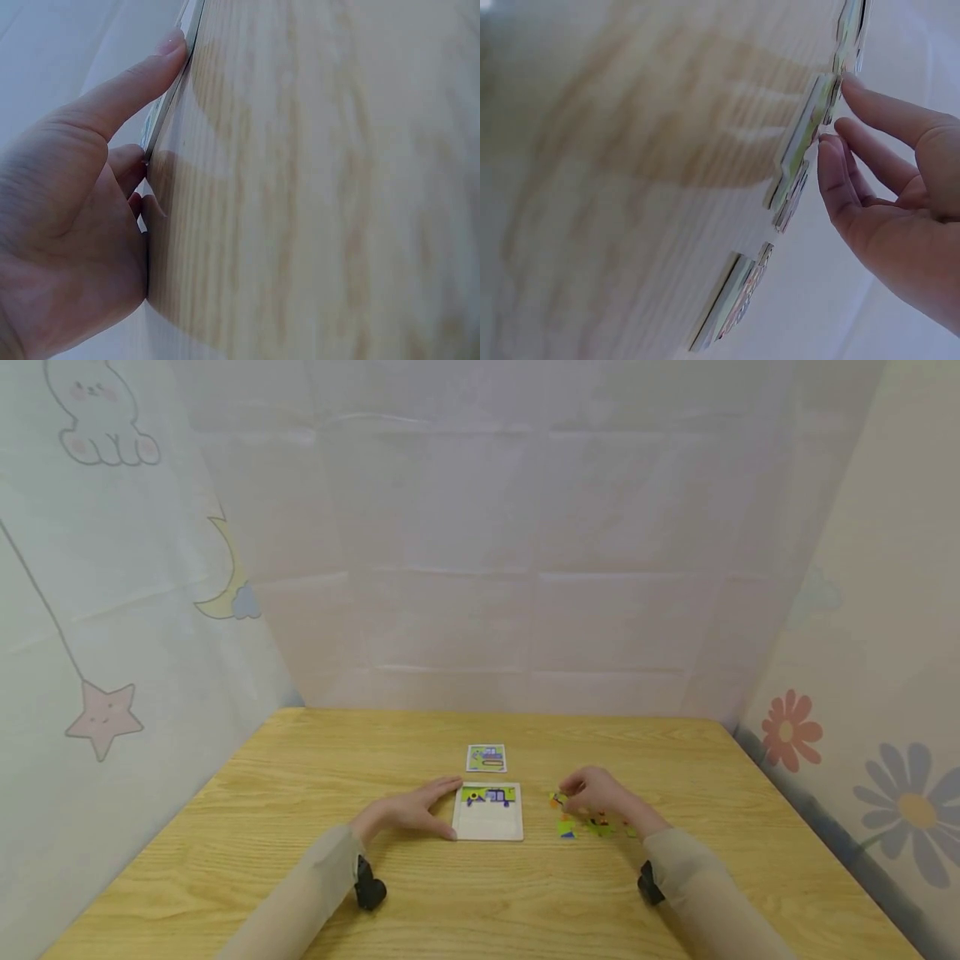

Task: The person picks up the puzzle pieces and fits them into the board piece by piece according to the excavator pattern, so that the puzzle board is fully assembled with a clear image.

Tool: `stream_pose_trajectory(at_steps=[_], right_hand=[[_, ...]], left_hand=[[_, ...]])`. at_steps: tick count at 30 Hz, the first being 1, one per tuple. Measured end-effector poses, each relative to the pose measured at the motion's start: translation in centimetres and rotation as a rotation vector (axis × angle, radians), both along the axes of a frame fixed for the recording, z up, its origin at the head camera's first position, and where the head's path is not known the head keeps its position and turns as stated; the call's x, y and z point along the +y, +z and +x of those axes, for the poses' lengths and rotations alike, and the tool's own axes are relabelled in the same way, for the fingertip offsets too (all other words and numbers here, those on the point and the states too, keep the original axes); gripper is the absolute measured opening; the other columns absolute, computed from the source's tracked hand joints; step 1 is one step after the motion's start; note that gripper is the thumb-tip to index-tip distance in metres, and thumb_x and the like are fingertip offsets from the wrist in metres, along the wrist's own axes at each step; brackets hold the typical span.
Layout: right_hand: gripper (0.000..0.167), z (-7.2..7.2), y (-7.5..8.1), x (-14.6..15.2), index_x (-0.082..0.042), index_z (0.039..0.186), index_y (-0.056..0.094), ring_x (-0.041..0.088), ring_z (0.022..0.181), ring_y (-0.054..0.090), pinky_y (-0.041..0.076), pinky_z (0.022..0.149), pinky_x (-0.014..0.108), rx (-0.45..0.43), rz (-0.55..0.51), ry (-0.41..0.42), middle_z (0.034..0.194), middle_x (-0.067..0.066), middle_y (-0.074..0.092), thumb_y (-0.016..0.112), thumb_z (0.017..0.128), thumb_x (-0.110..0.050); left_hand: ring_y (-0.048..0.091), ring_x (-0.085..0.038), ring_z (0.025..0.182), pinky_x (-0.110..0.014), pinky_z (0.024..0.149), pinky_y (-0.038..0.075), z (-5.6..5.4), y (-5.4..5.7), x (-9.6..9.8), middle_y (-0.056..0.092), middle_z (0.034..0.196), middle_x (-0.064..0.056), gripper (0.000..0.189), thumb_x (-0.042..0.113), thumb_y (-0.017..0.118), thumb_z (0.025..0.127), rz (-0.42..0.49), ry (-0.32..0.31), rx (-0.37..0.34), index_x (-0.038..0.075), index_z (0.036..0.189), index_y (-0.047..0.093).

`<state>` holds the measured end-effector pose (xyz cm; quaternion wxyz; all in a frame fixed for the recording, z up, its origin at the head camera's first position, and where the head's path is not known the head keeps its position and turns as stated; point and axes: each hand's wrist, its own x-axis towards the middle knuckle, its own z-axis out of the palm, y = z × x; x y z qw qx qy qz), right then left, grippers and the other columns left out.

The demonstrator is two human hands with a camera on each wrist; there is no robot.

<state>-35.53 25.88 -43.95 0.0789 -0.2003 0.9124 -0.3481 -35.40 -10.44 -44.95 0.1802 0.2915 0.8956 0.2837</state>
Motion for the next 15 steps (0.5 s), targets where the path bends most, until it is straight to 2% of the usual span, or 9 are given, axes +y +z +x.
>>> stream_pose_trajectory(at_steps=[7,15], right_hand=[[0.03,0.26,-0.02,-0.43,0.001,0.108,0.066,0.024,0.09,0.061,0.054,0.075,0.037,0.028,0.032,-0.006,0.103,0.012,0.064,0.072,0.082,-0.013],[0.023,-0.07,-0.13,-0.46,-0.003,0.099,0.066,0.021,0.086,0.06,0.052,0.073,0.035,0.046,0.057,-0.002,0.095,0.007,0.064,0.074,0.08,-0.014]], left_hand=[[0.009,-0.029,0.145,-0.05,0.115,0.016,-0.11,-0.21,-0.02,0.012,0.158,-0.007,0.091,0.037,0.072,0.081,0.016,0.002,0.0,0.012,0.151,0.018],[0.009,-0.03,0.145,-0.052,0.115,0.016,0.21,0.14,-0.02,0.011,0.158,-0.009,0.091,0.036,0.072,0.082,0.016,0.0,0.002,0.01,0.151,0.018]])
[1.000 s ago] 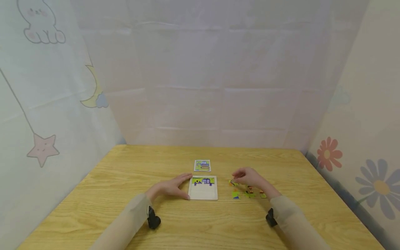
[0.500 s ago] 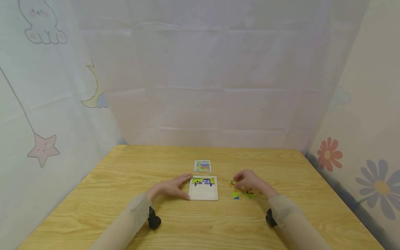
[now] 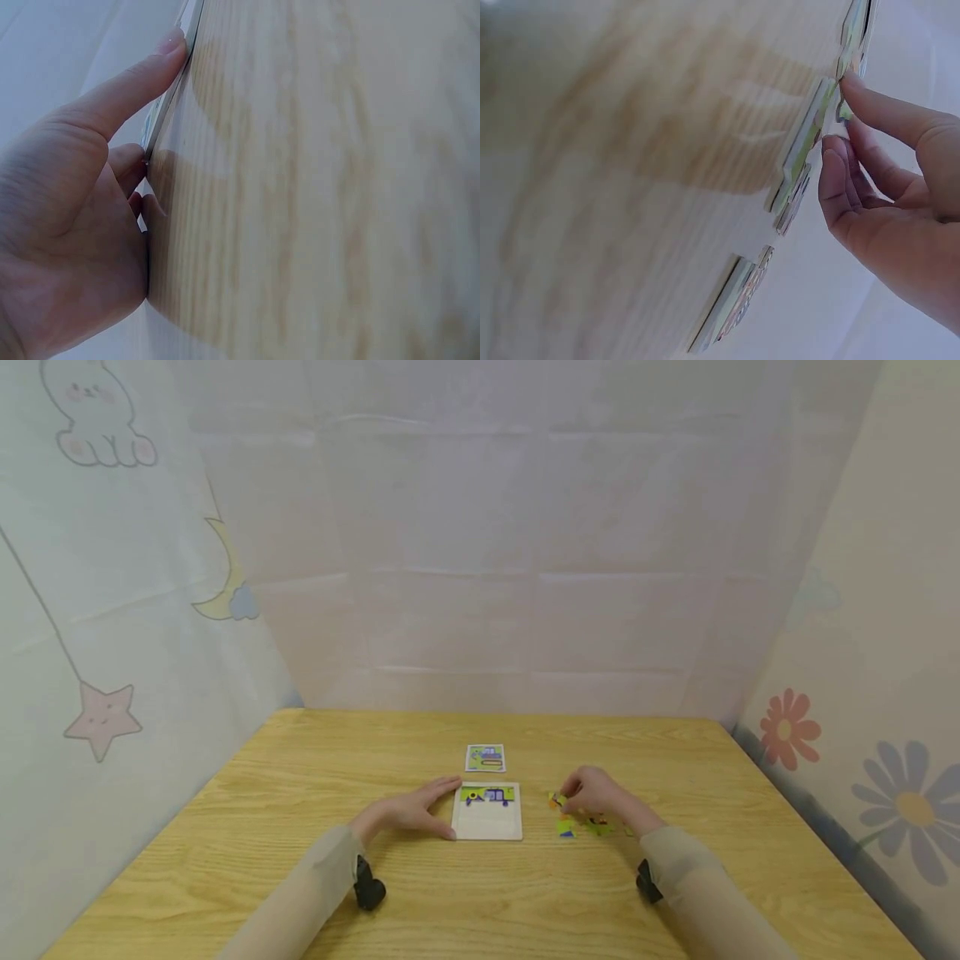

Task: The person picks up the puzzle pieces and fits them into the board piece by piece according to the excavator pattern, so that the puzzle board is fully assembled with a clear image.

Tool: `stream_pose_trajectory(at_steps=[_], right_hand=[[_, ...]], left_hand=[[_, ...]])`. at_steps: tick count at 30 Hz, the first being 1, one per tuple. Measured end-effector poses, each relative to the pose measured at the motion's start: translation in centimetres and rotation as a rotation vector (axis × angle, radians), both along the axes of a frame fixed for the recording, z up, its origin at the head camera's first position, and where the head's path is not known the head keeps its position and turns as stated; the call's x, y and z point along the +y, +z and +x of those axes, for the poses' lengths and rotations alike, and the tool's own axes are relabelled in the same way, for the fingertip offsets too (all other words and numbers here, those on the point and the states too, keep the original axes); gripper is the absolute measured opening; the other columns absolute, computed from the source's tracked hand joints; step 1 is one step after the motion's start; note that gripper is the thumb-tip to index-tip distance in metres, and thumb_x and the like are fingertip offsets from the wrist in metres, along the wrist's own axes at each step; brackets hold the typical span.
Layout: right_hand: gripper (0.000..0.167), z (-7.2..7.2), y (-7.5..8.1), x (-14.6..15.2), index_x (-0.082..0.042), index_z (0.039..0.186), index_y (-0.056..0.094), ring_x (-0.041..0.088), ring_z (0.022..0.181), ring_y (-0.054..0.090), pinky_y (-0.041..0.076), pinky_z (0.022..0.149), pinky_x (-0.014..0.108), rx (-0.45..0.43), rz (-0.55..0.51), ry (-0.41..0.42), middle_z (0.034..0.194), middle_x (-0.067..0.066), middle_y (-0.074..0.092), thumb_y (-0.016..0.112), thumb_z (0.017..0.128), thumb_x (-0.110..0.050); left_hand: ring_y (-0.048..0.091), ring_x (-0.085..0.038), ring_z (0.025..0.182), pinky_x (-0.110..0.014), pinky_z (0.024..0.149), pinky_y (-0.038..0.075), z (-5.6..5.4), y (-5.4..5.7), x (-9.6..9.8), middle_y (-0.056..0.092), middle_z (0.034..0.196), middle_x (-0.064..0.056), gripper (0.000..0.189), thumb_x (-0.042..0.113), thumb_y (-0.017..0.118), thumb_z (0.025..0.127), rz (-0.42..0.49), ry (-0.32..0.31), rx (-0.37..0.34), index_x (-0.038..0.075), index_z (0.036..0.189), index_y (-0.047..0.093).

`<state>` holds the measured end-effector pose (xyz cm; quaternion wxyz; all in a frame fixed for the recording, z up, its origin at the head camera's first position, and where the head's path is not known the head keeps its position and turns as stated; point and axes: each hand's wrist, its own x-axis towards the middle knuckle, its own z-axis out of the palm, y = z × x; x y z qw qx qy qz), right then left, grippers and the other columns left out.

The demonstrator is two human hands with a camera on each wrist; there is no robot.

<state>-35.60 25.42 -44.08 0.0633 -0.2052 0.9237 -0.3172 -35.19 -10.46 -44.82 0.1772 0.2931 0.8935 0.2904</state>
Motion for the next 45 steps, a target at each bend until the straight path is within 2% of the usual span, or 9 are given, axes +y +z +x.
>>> stream_pose_trajectory(at_steps=[10,14,18,23,28,33,36,40,45], right_hand=[[0.023,-0.1,-0.2,-0.1,-0.003,0.095,0.056,0.015,0.075,0.052,0.046,0.064,0.029,0.0,-0.016,0.032,0.083,0.003,0.057,0.072,0.082,-0.013],[0.016,-0.1,-0.3,0.0,-0.002,0.096,0.056,0.017,0.07,0.055,0.049,0.059,0.03,-0.038,-0.064,0.024,0.081,0.005,0.058,0.066,0.086,-0.01],[0.013,-0.1,-0.4,0.2,-0.001,0.099,0.059,0.018,0.072,0.06,0.052,0.061,0.031,-0.082,-0.116,0.019,0.084,0.007,0.061,0.06,0.09,-0.01],[0.021,-0.1,0.3,0.4,0.001,0.106,0.06,0.02,0.075,0.062,0.054,0.065,0.033,-0.104,-0.164,0.025,0.086,0.009,0.063,0.059,0.092,-0.015],[0.03,0.1,1.5,0.5,0.004,0.112,0.058,0.03,0.079,0.064,0.055,0.068,0.041,-0.109,-0.238,0.024,0.089,0.016,0.064,0.058,0.093,-0.019],[0.033,-0.1,1.9,0.4,0.003,0.114,0.058,0.034,0.083,0.065,0.052,0.06,0.045,-0.133,-0.289,-0.024,0.093,0.02,0.064,0.06,0.093,-0.022],[0.034,-0.3,1.8,0.2,0.004,0.114,0.058,0.033,0.086,0.065,0.054,0.063,0.042,-0.144,-0.315,-0.036,0.096,0.019,0.064,0.06,0.092,-0.022],[0.035,-0.7,1.5,-0.2,0.006,0.115,0.057,0.035,0.091,0.064,0.056,0.076,0.04,-0.158,-0.358,-0.019,0.1,0.017,0.063,0.061,0.092,-0.02],[0.037,-1.2,1.1,-0.9,0.006,0.115,0.057,0.033,0.091,0.064,0.056,0.079,0.04,-0.189,-0.382,-0.027,0.101,0.015,0.064,0.063,0.091,-0.021]], left_hand=[[0.009,-0.028,0.145,-0.05,0.115,0.015,-0.4,-0.6,-0.1,0.011,0.158,-0.007,0.092,0.041,0.071,0.081,-0.02,-0.009,0.008,0.013,0.151,0.018],[0.009,-0.029,0.145,-0.051,0.115,0.015,-0.4,-0.6,-0.1,0.011,0.158,-0.007,0.092,0.04,0.071,0.081,-0.018,-0.013,0.009,0.013,0.151,0.018],[0.009,-0.029,0.145,-0.051,0.115,0.015,-0.3,-0.6,-0.1,0.012,0.158,-0.007,0.091,0.039,0.071,0.082,-0.025,-0.016,0.01,0.012,0.151,0.018],[0.009,-0.029,0.145,-0.051,0.115,0.016,-0.2,-0.5,-0.1,0.012,0.158,-0.008,0.09,0.039,0.07,0.082,-0.028,-0.017,0.008,0.012,0.151,0.018],[0.009,-0.03,0.145,-0.052,0.115,0.017,-0.3,-0.5,-0.1,0.011,0.158,-0.008,0.091,0.038,0.07,0.082,-0.027,-0.02,0.012,0.012,0.151,0.017],[0.01,-0.031,0.145,-0.052,0.114,0.017,-0.3,-0.4,-0.2,0.012,0.158,-0.009,0.091,0.037,0.071,0.082,-0.023,-0.021,0.019,0.011,0.151,0.018],[0.01,-0.031,0.145,-0.053,0.115,0.016,-0.3,-0.3,-0.2,0.012,0.158,-0.01,0.091,0.037,0.071,0.082,-0.021,-0.02,0.019,0.01,0.151,0.018],[0.009,-0.03,0.145,-0.052,0.115,0.015,-0.2,-0.3,-0.1,0.012,0.158,-0.008,0.09,0.038,0.071,0.082,-0.019,-0.014,0.017,0.012,0.151,0.018],[0.009,-0.029,0.145,-0.052,0.115,0.015,-0.2,-0.1,0.0,0.012,0.158,-0.007,0.09,0.038,0.07,0.082,-0.021,-0.01,0.017,0.013,0.151,0.018]])
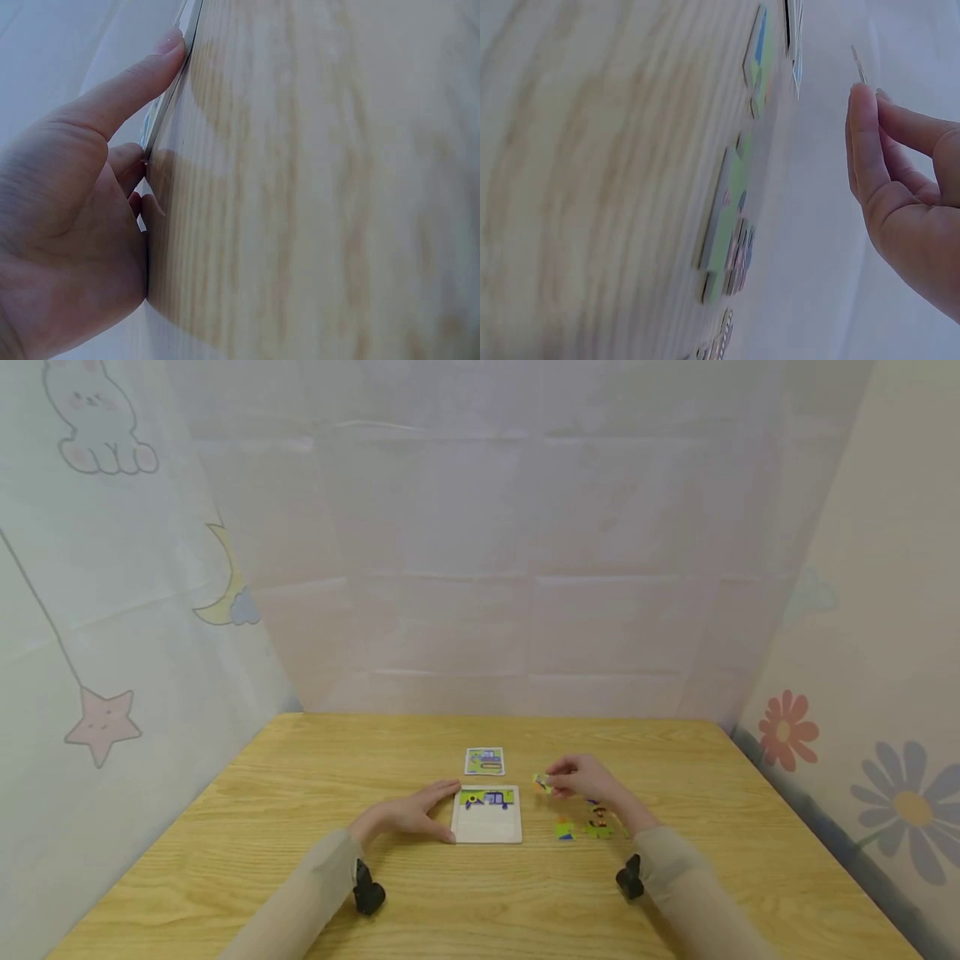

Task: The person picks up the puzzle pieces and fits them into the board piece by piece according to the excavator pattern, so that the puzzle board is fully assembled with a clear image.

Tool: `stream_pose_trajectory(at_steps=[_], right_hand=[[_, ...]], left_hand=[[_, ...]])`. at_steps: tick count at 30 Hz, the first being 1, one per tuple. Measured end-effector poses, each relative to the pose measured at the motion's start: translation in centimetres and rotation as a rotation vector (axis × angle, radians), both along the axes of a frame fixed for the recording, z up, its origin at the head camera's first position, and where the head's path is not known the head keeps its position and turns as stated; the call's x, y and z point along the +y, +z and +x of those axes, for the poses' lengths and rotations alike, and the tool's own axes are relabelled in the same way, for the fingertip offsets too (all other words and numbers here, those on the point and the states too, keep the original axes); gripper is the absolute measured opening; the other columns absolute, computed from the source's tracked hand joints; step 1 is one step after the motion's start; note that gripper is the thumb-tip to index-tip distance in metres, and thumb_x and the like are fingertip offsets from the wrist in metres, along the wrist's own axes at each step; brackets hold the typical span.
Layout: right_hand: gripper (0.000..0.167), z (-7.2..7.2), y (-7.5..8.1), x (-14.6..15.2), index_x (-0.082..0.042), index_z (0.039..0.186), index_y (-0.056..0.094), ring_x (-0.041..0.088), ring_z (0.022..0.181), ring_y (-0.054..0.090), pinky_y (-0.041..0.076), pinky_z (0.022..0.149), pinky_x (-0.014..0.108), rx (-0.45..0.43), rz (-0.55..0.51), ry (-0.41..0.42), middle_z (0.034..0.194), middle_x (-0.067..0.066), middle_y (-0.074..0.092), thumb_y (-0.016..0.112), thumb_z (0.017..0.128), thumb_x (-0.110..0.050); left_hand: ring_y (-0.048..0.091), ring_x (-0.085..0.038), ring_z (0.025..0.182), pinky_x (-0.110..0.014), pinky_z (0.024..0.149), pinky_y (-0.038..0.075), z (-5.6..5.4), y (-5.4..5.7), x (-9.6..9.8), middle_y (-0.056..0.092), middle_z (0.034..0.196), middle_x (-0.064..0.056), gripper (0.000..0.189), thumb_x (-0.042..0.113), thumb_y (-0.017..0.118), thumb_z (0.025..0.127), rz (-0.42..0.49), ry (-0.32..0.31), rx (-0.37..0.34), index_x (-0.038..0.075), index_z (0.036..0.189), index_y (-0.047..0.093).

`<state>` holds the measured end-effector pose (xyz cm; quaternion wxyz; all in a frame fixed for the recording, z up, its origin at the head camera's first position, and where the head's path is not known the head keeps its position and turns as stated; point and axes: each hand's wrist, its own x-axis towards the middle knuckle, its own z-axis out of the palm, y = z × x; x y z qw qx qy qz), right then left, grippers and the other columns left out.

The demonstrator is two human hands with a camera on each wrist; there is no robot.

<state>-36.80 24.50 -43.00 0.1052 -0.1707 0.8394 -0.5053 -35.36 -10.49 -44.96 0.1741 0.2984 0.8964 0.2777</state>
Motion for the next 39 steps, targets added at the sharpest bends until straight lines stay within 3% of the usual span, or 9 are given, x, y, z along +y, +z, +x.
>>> stream_pose_trajectory(at_steps=[18,33,39], right_hand=[[0.032,-0.1,0.3,-3.7,0.006,0.113,0.059,0.034,0.089,0.065,0.055,0.079,0.043,-0.012,-0.006,0.017,0.099,0.015,0.063,0.063,0.09,-0.017],[0.032,-0.1,0.4,-6.4,0.008,0.111,0.059,0.028,0.084,0.067,0.057,0.077,0.041,-0.045,-0.038,0.057,0.099,0.018,0.064,0.064,0.089,-0.015],[0.03,-0.3,0.4,-7.5,0.007,0.108,0.06,0.02,0.078,0.067,0.057,0.074,0.038,-0.053,-0.024,0.07,0.094,0.015,0.064,0.065,0.088,-0.014]], left_hand=[[0.008,-0.029,0.145,-0.051,0.115,0.015,-0.1,0.0,0.2,0.01,0.158,-0.007,0.09,0.04,0.069,0.083,-0.009,0.003,-0.007,0.013,0.151,0.017],[0.009,-0.03,0.145,-0.051,0.115,0.016,0.1,0.1,0.2,0.011,0.158,-0.008,0.09,0.041,0.069,0.083,-0.024,0.004,-0.002,0.012,0.151,0.017],[0.009,-0.029,0.145,-0.051,0.115,0.016,0.1,0.3,0.3,0.011,0.158,-0.008,0.09,0.041,0.069,0.083,-0.014,0.009,-0.008,0.012,0.151,0.017]])
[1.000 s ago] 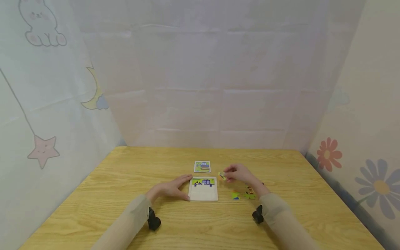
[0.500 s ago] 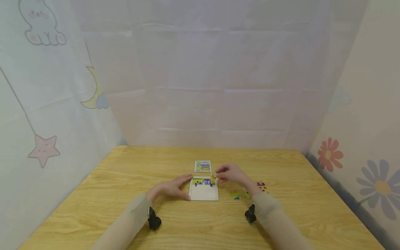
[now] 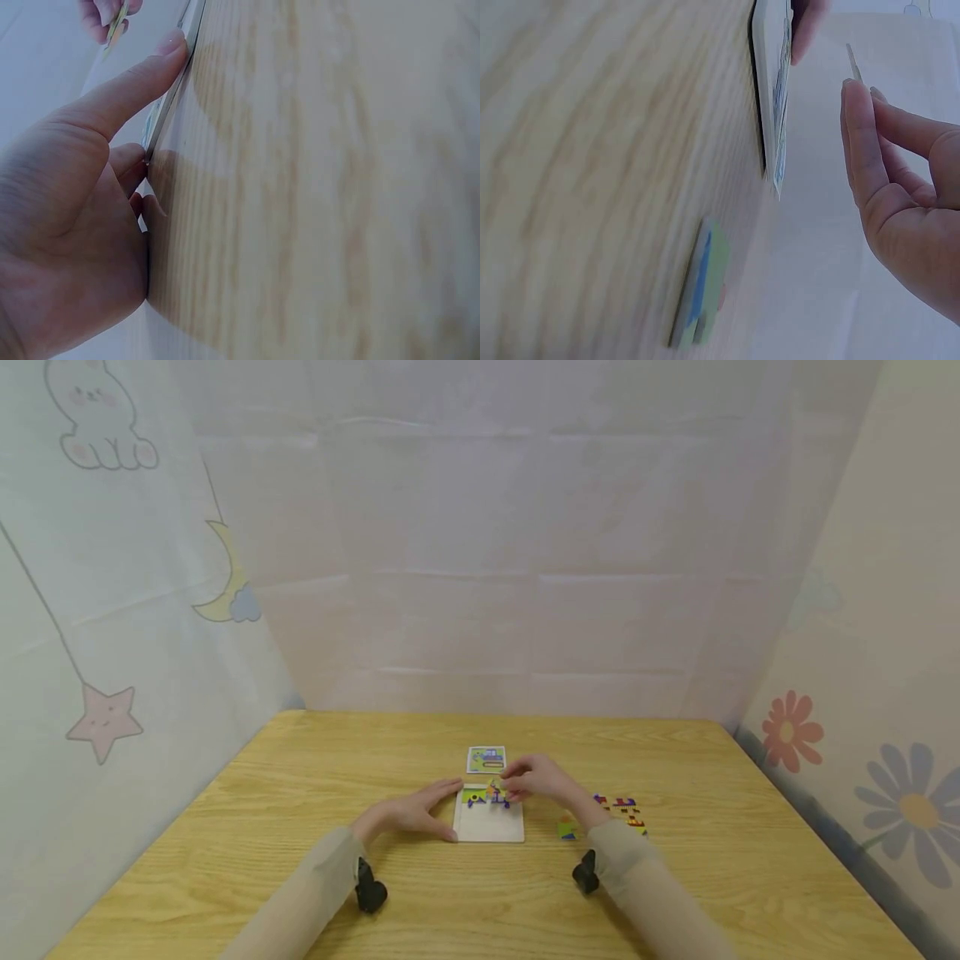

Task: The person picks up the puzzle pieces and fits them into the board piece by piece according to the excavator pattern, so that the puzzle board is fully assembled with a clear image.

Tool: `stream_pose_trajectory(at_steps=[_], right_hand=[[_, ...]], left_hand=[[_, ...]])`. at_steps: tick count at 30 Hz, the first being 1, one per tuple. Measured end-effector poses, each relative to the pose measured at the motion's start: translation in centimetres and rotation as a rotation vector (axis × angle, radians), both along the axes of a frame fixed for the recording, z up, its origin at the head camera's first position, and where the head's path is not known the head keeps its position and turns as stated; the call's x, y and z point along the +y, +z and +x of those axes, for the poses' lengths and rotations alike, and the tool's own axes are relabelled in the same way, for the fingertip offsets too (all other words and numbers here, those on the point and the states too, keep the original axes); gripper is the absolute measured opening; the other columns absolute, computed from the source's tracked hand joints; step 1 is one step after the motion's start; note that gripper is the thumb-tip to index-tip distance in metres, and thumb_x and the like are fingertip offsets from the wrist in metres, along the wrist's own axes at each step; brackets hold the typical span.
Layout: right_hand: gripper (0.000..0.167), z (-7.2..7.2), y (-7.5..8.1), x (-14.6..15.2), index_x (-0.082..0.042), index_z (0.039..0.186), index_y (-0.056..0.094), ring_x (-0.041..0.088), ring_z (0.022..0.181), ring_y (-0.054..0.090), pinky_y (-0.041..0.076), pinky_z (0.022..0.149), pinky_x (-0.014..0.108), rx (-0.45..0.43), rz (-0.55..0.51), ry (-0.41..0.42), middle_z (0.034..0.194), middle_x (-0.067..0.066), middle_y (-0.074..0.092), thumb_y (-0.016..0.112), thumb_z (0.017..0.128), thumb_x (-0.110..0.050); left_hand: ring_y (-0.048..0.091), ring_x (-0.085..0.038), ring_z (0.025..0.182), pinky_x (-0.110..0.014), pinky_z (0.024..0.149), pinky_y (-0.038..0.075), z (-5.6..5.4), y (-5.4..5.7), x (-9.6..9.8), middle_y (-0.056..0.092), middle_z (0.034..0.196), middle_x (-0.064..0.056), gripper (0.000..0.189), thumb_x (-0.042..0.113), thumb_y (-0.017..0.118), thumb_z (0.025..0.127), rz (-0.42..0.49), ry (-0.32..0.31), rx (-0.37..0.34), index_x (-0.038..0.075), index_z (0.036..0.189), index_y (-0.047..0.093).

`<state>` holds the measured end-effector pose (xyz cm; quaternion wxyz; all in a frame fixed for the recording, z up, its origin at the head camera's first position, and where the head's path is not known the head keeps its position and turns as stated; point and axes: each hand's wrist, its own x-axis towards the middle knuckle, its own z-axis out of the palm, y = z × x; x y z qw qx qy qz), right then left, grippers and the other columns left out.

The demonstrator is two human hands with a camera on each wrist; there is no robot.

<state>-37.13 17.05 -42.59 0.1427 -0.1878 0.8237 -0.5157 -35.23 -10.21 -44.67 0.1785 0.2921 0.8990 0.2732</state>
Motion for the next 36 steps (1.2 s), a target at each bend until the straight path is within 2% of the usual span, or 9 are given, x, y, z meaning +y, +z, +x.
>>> stream_pose_trajectory(at_steps=[4,10,16,20,32,36], right_hand=[[0.028,-0.1,-0.1,-0.8,0.005,0.107,0.061,0.019,0.074,0.067,0.058,0.073,0.039,-0.015,-0.008,0.022,0.091,0.014,0.064,0.066,0.088,-0.015],[0.023,0.0,-0.1,-2.0,0.002,0.105,0.063,0.026,0.075,0.068,0.057,0.072,0.042,-0.011,0.024,0.051,0.087,0.011,0.066,0.064,0.089,-0.015],[0.019,0.0,-0.5,-3.1,0.004,0.102,0.064,0.018,0.07,0.068,0.058,0.068,0.035,-0.001,0.066,0.066,0.084,0.01,0.068,0.062,0.089,-0.009],[0.016,0.0,-0.6,-3.6,0.005,0.099,0.065,0.014,0.067,0.067,0.058,0.066,0.031,-0.014,0.084,0.049,0.083,0.011,0.069,0.062,0.088,-0.006],[0.013,-0.1,-0.9,-5.0,0.002,0.094,0.064,0.014,0.063,0.067,0.058,0.062,0.029,-0.108,0.133,-0.003,0.079,0.011,0.068,0.067,0.085,-0.007],[0.012,-0.2,-1.2,-5.3,0.002,0.093,0.064,0.014,0.061,0.066,0.057,0.061,0.028,-0.115,0.133,-0.014,0.076,0.011,0.069,0.067,0.084,-0.006]], left_hand=[[0.009,-0.029,0.145,-0.051,0.115,0.016,0.0,0.0,-0.1,0.011,0.158,-0.008,0.09,0.04,0.069,0.083,0.004,0.002,-0.006,0.012,0.151,0.017],[0.009,-0.03,0.145,-0.053,0.114,0.017,-0.1,-0.2,-0.2,0.011,0.158,-0.007,0.089,0.041,0.069,0.083,-0.002,-0.003,-0.005,0.014,0.151,0.018],[0.011,-0.03,0.144,-0.053,0.113,0.019,-0.1,-0.2,-0.3,0.013,0.157,-0.006,0.089,0.041,0.07,0.083,0.014,-0.005,-0.003,0.014,0.151,0.019],[0.011,-0.03,0.144,-0.053,0.114,0.018,-0.2,-0.1,-0.2,0.013,0.157,-0.006,0.089,0.04,0.07,0.082,0.031,-0.004,-0.006,0.013,0.151,0.02],[0.011,-0.029,0.144,-0.053,0.113,0.019,-0.7,-0.4,-0.5,0.012,0.157,-0.005,0.09,0.042,0.07,0.082,0.015,-0.018,0.003,0.014,0.151,0.019],[0.01,-0.029,0.145,-0.053,0.114,0.019,-0.7,-0.5,-0.5,0.011,0.158,-0.005,0.089,0.042,0.069,0.083,0.016,-0.019,-0.004,0.014,0.151,0.018]])
